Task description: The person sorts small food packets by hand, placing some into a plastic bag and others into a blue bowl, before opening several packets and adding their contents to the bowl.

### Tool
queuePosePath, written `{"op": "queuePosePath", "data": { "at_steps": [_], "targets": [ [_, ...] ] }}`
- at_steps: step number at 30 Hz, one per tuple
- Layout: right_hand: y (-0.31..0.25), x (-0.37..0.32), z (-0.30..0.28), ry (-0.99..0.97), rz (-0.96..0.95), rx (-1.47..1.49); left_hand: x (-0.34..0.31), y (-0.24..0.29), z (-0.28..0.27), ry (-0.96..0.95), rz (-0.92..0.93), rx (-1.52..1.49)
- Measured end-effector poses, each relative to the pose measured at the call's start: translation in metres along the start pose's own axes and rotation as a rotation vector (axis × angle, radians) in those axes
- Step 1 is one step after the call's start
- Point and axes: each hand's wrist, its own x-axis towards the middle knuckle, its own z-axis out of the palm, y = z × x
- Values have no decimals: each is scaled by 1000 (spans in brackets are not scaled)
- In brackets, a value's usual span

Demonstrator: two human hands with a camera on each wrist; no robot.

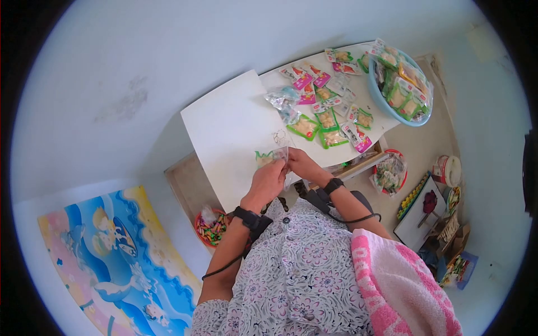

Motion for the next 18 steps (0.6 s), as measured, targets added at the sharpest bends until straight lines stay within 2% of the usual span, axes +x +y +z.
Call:
{"op": "queuePosePath", "data": {
  "at_steps": [3,6,11,12,14,18],
  "targets": [
    [-21,-8,8,-24,138,305,-1,0,-4,-8,26,21],
    [-29,-8,9,-44,121,168,-2,-2,-4,-16,106,-7],
    [22,22,2,-145,-513,-428,0,-6,-3,-1,217,-91],
    [25,27,2,-145,-656,-569,-1,-10,0,-59,160,-118],
    [31,37,5,-132,-690,-575,-2,-17,7,-177,48,-173],
    [30,39,3,-90,-648,-593,-2,-31,15,-69,-82,-194]
  ]
}}
